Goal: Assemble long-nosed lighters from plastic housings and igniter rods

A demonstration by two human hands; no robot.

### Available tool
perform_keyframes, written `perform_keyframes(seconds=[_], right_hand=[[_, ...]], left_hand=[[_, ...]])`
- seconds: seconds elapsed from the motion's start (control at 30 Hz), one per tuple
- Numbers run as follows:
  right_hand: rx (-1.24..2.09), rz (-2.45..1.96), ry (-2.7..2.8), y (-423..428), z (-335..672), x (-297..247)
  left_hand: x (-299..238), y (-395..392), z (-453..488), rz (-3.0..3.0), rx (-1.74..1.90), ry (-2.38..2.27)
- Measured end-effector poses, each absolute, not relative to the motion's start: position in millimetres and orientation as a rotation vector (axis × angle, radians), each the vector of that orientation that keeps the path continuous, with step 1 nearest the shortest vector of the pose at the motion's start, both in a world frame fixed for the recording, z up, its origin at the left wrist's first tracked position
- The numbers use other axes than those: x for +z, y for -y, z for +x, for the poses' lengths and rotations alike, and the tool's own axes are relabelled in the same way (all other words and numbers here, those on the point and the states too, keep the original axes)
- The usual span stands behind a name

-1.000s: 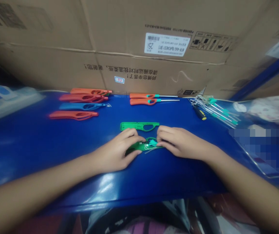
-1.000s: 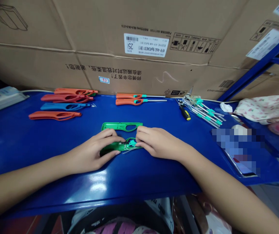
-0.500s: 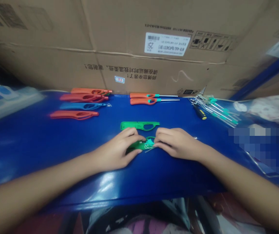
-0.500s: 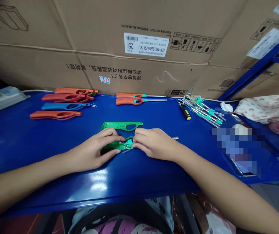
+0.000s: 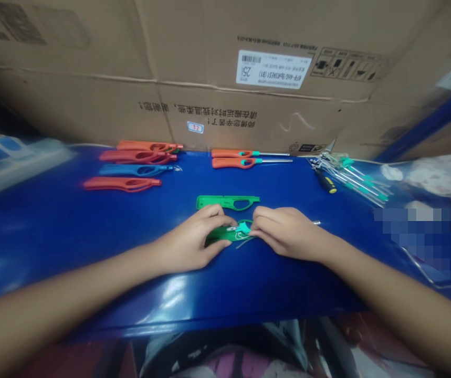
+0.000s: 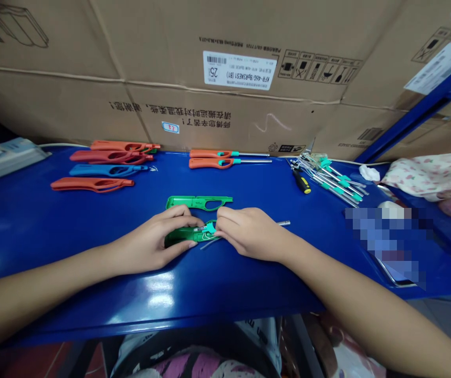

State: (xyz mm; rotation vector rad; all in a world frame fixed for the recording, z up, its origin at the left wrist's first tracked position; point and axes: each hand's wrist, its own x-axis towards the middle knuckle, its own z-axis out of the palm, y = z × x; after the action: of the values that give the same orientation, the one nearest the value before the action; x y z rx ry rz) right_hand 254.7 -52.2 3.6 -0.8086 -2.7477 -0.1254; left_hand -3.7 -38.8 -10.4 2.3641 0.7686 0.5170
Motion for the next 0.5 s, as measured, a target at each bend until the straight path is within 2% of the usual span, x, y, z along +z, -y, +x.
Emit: perform_keyframes(seconds=[0.5], right_hand=[[-0.224,-0.774,2.731,52.9,253.6,0.7]], left_hand=[[-9.2,39.0,-3.0,2.341,0.5,-0.78]])
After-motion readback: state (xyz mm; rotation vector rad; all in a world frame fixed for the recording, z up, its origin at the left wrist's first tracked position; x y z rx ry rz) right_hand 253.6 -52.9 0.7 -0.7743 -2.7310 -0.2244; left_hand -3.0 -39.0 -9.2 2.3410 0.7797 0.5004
